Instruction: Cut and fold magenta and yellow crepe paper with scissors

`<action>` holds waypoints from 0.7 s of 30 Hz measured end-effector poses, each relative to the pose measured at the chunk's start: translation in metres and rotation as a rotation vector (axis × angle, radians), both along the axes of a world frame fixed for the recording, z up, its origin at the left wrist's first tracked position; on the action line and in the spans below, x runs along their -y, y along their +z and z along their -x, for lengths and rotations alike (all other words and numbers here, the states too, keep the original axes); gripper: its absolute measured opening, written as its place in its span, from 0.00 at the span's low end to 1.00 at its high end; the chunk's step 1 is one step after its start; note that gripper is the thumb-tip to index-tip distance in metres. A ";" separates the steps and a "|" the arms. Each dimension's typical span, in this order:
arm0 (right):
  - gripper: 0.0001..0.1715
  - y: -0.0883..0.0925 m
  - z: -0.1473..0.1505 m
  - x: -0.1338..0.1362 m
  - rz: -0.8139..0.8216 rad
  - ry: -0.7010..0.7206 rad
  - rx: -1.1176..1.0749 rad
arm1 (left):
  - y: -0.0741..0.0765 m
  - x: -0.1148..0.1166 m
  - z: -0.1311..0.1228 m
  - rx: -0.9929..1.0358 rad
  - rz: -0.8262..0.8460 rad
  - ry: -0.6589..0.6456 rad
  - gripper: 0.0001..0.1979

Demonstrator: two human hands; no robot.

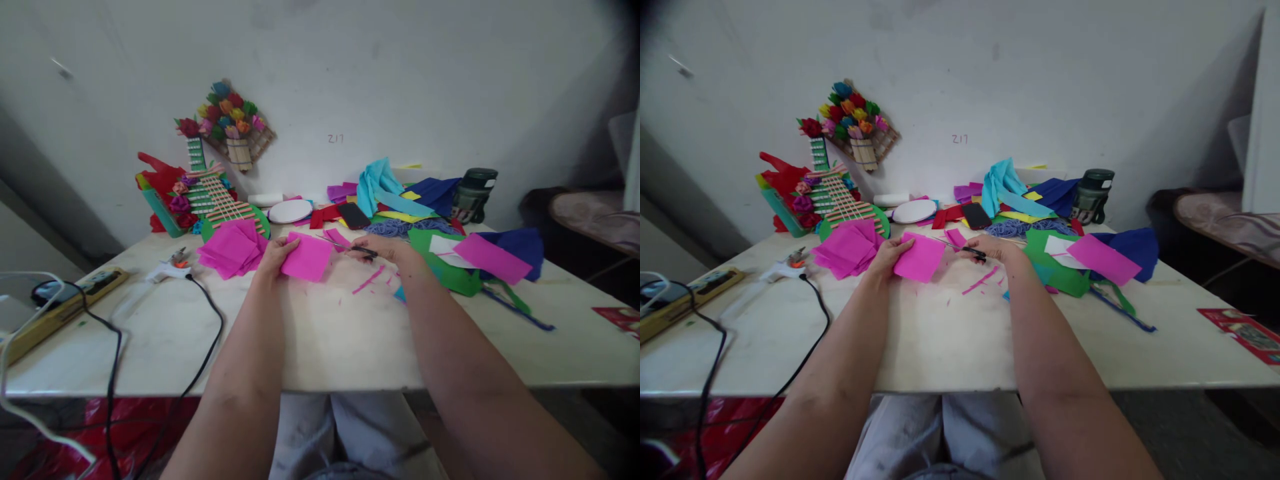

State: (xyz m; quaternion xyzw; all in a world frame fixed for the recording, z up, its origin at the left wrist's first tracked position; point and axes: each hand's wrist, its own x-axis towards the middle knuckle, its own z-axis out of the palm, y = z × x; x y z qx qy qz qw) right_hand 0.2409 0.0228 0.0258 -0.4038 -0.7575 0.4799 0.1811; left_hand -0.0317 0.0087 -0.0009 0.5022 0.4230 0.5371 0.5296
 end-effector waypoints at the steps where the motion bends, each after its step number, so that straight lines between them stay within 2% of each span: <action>1: 0.21 0.000 0.001 0.001 -0.002 -0.008 0.010 | 0.000 0.000 0.000 0.000 0.002 -0.002 0.19; 9: 0.21 0.005 0.006 0.006 -0.045 -0.026 0.073 | 0.002 0.002 -0.001 0.009 0.019 -0.025 0.18; 21: 0.28 -0.003 0.001 -0.001 -0.088 -0.032 0.079 | 0.000 0.000 0.001 0.018 0.031 -0.027 0.18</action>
